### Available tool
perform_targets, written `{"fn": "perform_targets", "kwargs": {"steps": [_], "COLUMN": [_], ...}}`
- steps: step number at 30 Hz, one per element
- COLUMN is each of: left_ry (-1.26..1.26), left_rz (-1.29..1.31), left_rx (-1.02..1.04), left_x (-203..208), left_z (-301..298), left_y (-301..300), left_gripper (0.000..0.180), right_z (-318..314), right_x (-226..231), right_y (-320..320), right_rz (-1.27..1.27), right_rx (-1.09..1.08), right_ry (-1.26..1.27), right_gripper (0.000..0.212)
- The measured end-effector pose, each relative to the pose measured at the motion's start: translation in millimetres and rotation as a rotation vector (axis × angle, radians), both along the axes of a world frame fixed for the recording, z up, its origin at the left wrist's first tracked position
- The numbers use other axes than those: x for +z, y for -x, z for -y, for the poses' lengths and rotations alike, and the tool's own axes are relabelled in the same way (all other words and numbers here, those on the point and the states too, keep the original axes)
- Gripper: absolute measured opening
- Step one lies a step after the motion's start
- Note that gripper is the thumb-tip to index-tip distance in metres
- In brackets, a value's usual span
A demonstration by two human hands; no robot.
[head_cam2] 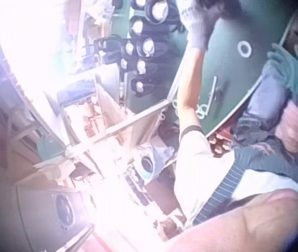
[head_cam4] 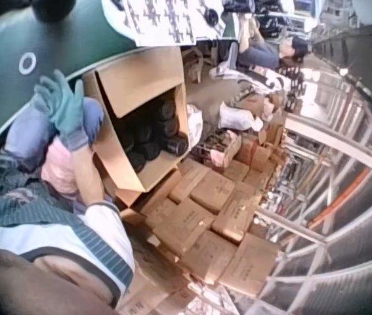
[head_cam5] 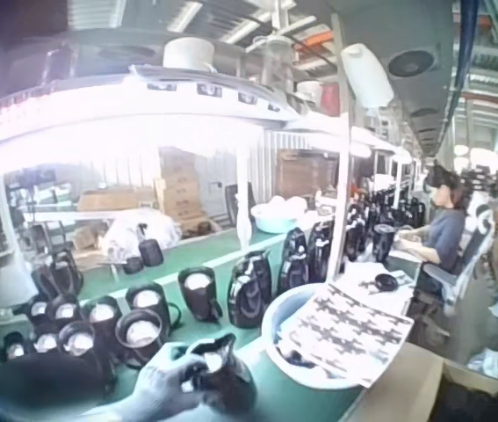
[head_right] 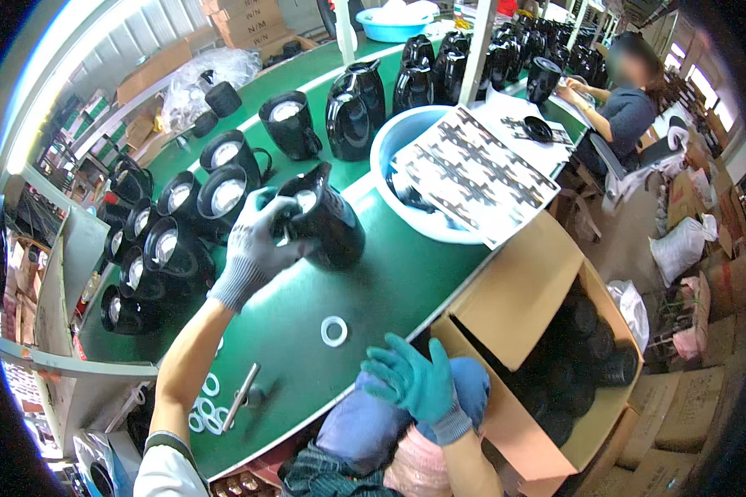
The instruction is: The person assembles black kettles by inserting stainless steel inner cylinders into the kettle bodies and securing them with a metal rod. The person handles the kettles one at a time, places them on a green workbench, and repeats the process.
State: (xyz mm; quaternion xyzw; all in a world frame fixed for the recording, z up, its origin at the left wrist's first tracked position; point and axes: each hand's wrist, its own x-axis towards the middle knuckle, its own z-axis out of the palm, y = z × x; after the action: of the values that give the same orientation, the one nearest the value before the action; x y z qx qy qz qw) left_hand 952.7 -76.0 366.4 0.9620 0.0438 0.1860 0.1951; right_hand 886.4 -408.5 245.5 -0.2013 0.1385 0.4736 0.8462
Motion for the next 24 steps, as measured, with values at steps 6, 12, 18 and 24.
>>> {"fn": "perform_targets", "kwargs": {"steps": [6, 12, 18, 24], "left_ry": [-0.231, 0.010, -0.766, -0.647], "left_rz": [-0.135, -0.159, -0.190, -0.024], "left_rx": [0.191, 0.119, 0.096, 0.193], "left_x": [-29, -4, -38, -41], "left_z": [-84, -152, -210, -199], "left_y": [-115, -189, -248, -250], "left_gripper": [0.060, 0.047, 0.049, 0.042], "right_z": [-5, 2, -9, -19], "right_x": [1, -7, -24, -4], "right_y": [-4, -7, -9, -14], "right_rz": [0.033, 0.013, -0.230, 0.007], "right_rx": [0.037, 0.023, -0.112, -0.012], "right_ry": [0.022, 0.081, -0.264, -0.004], "right_gripper": [0.082, 0.087, 0.088, 0.087]}}
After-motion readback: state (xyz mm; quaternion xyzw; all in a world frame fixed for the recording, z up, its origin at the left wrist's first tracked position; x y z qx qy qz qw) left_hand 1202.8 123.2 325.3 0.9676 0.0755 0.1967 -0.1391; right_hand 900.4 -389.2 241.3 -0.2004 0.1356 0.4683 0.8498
